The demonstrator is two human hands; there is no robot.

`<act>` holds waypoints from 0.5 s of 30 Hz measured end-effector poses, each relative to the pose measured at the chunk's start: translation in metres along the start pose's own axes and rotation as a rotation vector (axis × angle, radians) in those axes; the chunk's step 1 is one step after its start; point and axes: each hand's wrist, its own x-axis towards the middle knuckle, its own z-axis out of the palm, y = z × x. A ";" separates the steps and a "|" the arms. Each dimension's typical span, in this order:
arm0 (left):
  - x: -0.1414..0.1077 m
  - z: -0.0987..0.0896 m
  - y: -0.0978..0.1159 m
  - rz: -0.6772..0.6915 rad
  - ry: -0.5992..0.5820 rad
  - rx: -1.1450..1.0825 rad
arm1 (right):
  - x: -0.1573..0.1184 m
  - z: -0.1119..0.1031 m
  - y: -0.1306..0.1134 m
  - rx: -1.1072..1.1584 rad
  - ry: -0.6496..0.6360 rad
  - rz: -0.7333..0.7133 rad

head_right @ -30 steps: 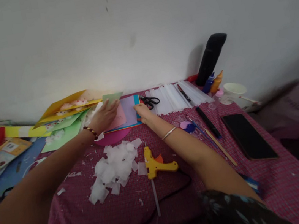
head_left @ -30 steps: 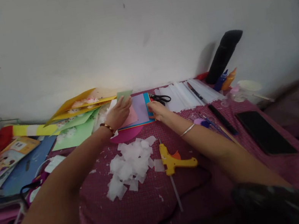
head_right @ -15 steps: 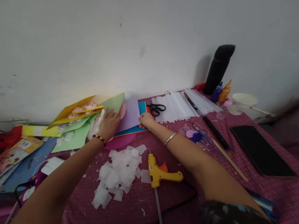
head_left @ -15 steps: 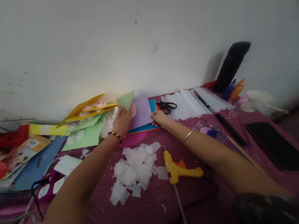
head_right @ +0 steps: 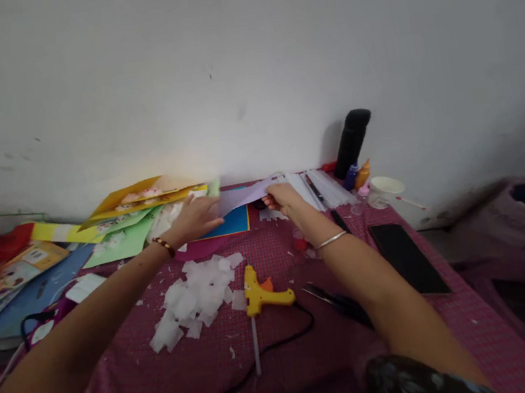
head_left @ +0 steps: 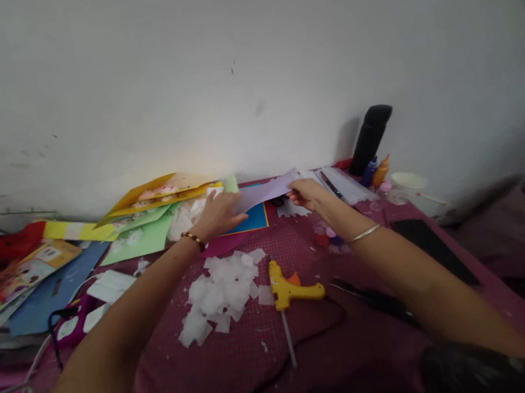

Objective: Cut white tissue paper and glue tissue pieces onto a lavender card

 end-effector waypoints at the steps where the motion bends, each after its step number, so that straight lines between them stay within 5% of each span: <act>1: 0.004 -0.005 0.018 0.068 -0.009 -0.016 | -0.010 -0.003 -0.003 0.003 -0.001 -0.016; 5: 0.023 -0.026 0.075 -0.076 0.011 -0.020 | -0.059 -0.006 -0.012 0.035 -0.028 -0.121; 9: 0.029 -0.050 0.087 -0.285 0.143 -0.097 | -0.111 -0.022 -0.008 0.107 -0.131 -0.235; 13: 0.000 -0.066 0.096 -0.468 0.340 -0.475 | -0.145 -0.046 0.016 0.186 -0.195 -0.230; 15: -0.024 -0.067 0.106 -0.400 0.349 -0.555 | -0.154 -0.054 0.030 0.208 -0.244 -0.243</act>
